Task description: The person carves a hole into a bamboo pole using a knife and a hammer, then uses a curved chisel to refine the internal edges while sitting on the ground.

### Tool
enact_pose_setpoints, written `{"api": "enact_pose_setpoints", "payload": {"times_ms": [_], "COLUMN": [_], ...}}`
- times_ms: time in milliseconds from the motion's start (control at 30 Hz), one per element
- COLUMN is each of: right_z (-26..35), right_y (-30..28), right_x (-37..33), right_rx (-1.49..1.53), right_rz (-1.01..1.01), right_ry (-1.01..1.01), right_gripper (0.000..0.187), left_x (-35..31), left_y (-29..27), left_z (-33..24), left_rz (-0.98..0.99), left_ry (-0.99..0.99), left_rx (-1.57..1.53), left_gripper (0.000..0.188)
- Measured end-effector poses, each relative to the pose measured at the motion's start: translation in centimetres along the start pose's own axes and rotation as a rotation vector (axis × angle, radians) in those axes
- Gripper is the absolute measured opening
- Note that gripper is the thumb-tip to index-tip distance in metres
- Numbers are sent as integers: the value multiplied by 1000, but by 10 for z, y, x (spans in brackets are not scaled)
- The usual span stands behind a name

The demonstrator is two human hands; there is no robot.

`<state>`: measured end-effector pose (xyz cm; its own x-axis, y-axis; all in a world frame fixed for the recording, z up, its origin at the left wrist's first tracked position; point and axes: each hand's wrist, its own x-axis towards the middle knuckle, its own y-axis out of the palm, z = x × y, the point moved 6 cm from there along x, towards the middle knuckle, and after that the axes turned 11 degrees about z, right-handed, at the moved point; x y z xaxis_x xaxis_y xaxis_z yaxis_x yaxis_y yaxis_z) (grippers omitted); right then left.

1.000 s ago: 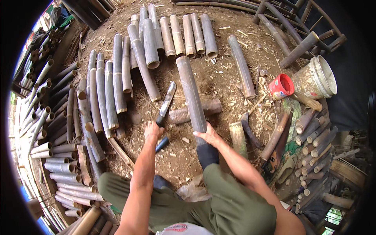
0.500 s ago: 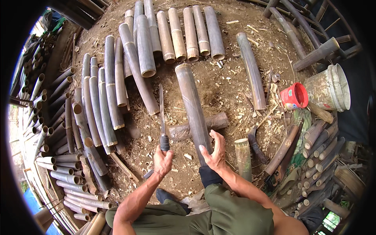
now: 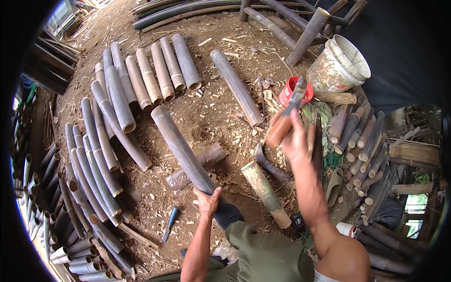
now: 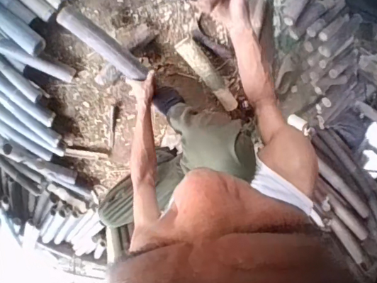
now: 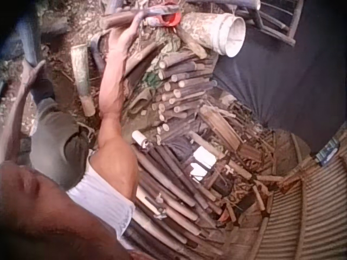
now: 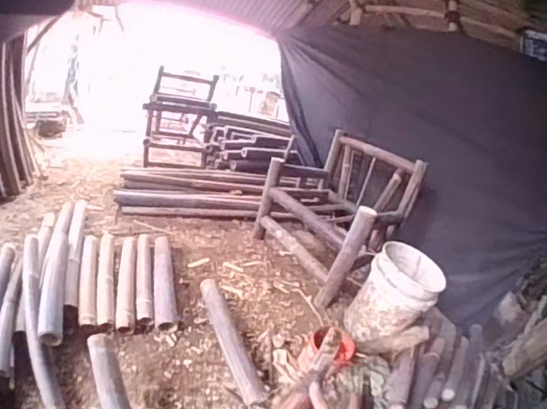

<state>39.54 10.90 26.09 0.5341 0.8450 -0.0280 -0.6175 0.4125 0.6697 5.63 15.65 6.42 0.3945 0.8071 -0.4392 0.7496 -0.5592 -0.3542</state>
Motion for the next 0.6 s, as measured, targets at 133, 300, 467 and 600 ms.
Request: {"api": "enact_pose_setpoints", "payload": {"times_ms": [133, 300, 467, 600], "right_z": [81, 57, -53, -116], "right_y": [-149, -197, -92, -51], "right_x": [47, 79, -30, -66], "right_rx": [348, 276, -419, -752], "right_rz": [382, -187, -374, -252], "right_ry": [-61, -123, 250, 384], "right_gripper": [19, 26, 19, 29], "left_x": [6, 15, -9, -12], "left_y": [50, 17, 9, 17], "left_z": [10, 18, 23, -4], "left_rz": [263, 203, 140, 124], "left_ry": [-109, 46, -97, -188], "left_rx": [-131, -264, -77, -37], "left_gripper": [99, 93, 91, 90]}}
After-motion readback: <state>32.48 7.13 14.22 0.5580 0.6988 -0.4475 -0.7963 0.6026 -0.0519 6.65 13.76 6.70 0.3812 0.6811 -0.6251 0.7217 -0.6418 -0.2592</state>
